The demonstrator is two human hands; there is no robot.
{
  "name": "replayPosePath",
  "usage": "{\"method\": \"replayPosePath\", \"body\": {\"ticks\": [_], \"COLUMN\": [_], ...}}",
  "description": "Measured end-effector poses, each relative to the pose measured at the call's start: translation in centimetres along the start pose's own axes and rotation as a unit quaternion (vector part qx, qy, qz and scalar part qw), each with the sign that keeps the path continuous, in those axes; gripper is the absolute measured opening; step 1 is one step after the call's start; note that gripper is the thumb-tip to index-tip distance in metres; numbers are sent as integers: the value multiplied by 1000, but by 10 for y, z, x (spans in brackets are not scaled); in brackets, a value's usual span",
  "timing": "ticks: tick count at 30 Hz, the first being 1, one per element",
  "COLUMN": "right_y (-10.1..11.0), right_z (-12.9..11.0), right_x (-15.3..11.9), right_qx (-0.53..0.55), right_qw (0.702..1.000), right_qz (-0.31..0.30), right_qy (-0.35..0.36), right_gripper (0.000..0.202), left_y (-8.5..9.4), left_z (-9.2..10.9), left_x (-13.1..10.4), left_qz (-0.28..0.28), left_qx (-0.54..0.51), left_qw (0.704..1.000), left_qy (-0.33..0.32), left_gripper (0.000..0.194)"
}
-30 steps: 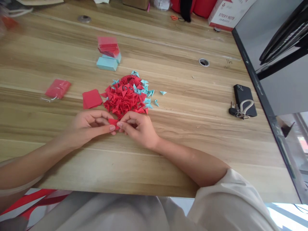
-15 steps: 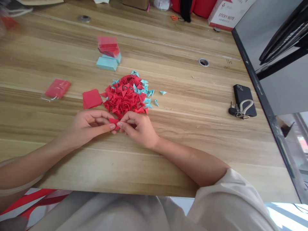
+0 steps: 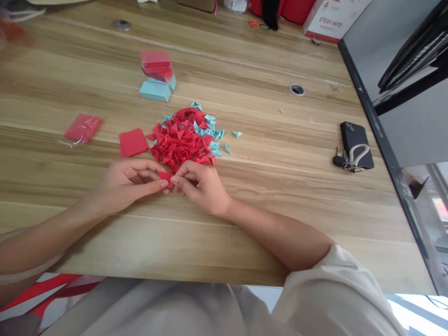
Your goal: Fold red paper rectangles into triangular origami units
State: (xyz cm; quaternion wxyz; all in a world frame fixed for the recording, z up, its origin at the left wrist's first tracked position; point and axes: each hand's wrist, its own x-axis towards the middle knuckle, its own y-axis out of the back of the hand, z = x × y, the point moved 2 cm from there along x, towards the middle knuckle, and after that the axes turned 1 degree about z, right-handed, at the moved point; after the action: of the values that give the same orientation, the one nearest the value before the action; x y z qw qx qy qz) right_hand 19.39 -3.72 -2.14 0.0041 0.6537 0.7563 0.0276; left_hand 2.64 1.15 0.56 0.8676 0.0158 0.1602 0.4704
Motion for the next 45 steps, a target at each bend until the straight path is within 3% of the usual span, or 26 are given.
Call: {"method": "replayPosePath", "body": {"ticks": [17, 23, 28, 45], "right_y": [0, 0, -1, -1], "right_z": [1, 1, 2, 1], "right_x": [1, 0, 1, -1], "right_qx": [7, 8, 14, 22], "right_qw": [1000, 1000, 1000, 1000], "right_qz": [2, 6, 5, 6], "right_qy": [-1, -4, 4, 7], "right_gripper": [31, 27, 22, 19], "left_y": [0, -1, -2, -3], "left_z": [-1, -1, -1, -1], "left_x": [2, -1, -2, -2], "left_qz": [-14, 5, 2, 8], "left_qx": [-24, -1, 32, 16], "left_qw": [999, 999, 997, 998], "left_qy": [16, -33, -68, -54], "left_gripper": [17, 32, 18, 22]}}
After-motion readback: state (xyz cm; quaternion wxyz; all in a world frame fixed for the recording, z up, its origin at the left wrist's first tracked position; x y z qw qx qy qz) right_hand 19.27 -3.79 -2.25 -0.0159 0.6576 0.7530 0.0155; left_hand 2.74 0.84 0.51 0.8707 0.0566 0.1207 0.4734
